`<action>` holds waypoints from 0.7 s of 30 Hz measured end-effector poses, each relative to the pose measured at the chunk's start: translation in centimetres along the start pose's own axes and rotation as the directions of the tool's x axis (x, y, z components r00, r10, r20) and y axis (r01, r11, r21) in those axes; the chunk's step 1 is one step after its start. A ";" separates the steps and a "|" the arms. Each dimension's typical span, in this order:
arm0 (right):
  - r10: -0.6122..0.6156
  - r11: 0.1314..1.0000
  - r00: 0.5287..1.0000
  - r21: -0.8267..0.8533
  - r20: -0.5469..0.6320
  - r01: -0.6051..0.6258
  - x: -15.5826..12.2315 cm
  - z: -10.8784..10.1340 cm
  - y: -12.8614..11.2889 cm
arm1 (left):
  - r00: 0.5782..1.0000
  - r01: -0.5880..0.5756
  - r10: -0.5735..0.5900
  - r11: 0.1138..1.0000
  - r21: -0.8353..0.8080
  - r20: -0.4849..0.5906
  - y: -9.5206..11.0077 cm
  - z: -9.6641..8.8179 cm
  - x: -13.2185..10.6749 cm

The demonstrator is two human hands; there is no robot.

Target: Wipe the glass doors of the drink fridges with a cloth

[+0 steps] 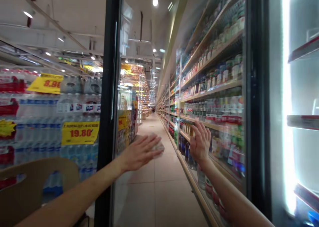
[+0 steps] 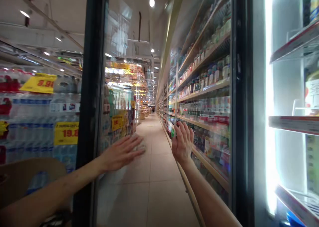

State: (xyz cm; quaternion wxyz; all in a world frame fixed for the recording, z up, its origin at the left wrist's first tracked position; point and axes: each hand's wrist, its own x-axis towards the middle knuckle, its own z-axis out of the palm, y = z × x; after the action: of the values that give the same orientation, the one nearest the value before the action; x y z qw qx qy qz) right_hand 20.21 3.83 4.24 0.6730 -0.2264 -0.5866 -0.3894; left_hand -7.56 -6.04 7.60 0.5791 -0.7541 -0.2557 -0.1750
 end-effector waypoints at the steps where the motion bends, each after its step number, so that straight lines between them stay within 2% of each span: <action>1: -0.001 1.000 1.000 -0.002 0.000 0.001 0.0 0.0 0.0 | 0.993 0.109 -0.108 0.994 0.022 -0.043 -0.2 0.0 0.1; 3: 0.000 1.000 1.000 -0.009 -0.004 0.000 0.0 0.0 0.0 | 0.914 0.384 -0.370 0.921 0.058 -0.168 -0.5 0.1 0.4; 4: 0.001 1.000 1.000 -0.014 -0.004 -0.001 0.0 0.0 0.0 | 0.888 0.436 -0.417 0.898 0.061 -0.195 -0.3 0.2 0.3; 5: 0.001 1.000 1.000 -0.019 -0.002 -0.001 0.0 0.0 0.0 | 0.904 0.401 -0.385 0.914 0.056 -0.188 0.2 0.3 0.1; 6: 0.001 1.000 1.000 -0.022 -0.001 -0.001 0.0 0.0 0.0 | 0.951 0.284 -0.275 0.958 0.043 -0.143 1.0 0.4 -0.2; 7: 0.003 1.000 1.000 -0.025 0.000 -0.003 0.0 0.0 0.0 | 0.992 0.106 -0.105 0.994 0.016 -0.067 1.9 0.5 -0.6; 8: 0.004 1.000 1.000 -0.028 0.001 -0.004 0.0 0.0 -0.1 | 0.997 -0.073 0.073 0.997 -0.024 -0.006 2.7 0.5 -1.1; 9: 0.002 1.000 1.000 -0.030 0.001 -0.002 0.1 0.0 -0.1 | 0.979 -0.197 0.200 0.979 -0.058 0.040 3.2 0.5 -1.5; 10: 0.001 0.999 1.000 -0.032 0.003 -0.001 0.1 0.0 -0.2 | 0.970 -0.232 0.236 0.970 -0.067 0.054 3.5 0.5 -1.8; 11: 0.001 0.999 1.000 -0.035 0.004 -0.001 0.1 0.0 -0.2 | 0.984 -0.173 0.175 0.984 -0.046 0.042 3.4 0.5 -1.9; 12: 0.002 0.999 1.000 -0.038 0.003 -0.002 0.2 0.0 -0.3 | 0.999 -0.039 0.039 0.999 -0.004 0.004 3.0 0.4 -1.9; 13: 0.002 0.999 1.000 -0.040 0.000 -0.002 0.2 0.0 -0.3 | 0.991 0.126 -0.123 0.991 0.038 -0.061 2.6 0.4 -1.8; 14: 0.003 0.999 1.000 -0.043 -0.004 -0.003 0.2 0.0 -0.4 | 0.960 0.262 -0.253 0.963 0.063 -0.123 2.2 0.4 -1.6; 15: 0.008 0.999 1.000 -0.047 -0.003 -0.009 0.2 0.0 -0.4 | 0.936 0.327 -0.313 0.942 0.069 -0.162 1.9 0.4 -1.4; 16: 0.015 0.998 1.000 -0.055 0.002 -0.015 0.2 0.0 -0.4 | 0.941 0.309 -0.295 0.949 0.062 -0.166 1.8 0.5 -1.3; 18: 0.019 0.997 0.999 -0.075 0.028 -0.017 0.2 0.0 -0.5 | 0.986 0.134 -0.131 0.991 0.023 -0.105 2.1 0.9 -1.0; 19: 0.007 0.996 0.999 -0.085 0.054 -0.002 0.1 0.0 -0.6 | 0.995 0.068 -0.067 0.998 0.005 -0.074 2.4 1.1 -0.8; 20: -0.020 0.995 0.996 -0.091 0.086 0.027 0.1 0.0 -0.6 | 0.996 0.059 -0.059 0.998 0.002 -0.061 2.6 1.3 -0.4; 21: -0.057 0.993 0.992 -0.093 0.115 0.067 0.1 0.0 -0.6 | 0.991 0.112 -0.111 0.994 0.016 -0.072 2.8 1.6 0.2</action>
State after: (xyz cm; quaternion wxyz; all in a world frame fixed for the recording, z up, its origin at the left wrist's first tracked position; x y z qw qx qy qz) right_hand 19.71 3.43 4.24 0.6148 -0.2619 -0.6109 -0.4247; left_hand -5.82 -5.07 5.08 0.5846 -0.7261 -0.2785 -0.2312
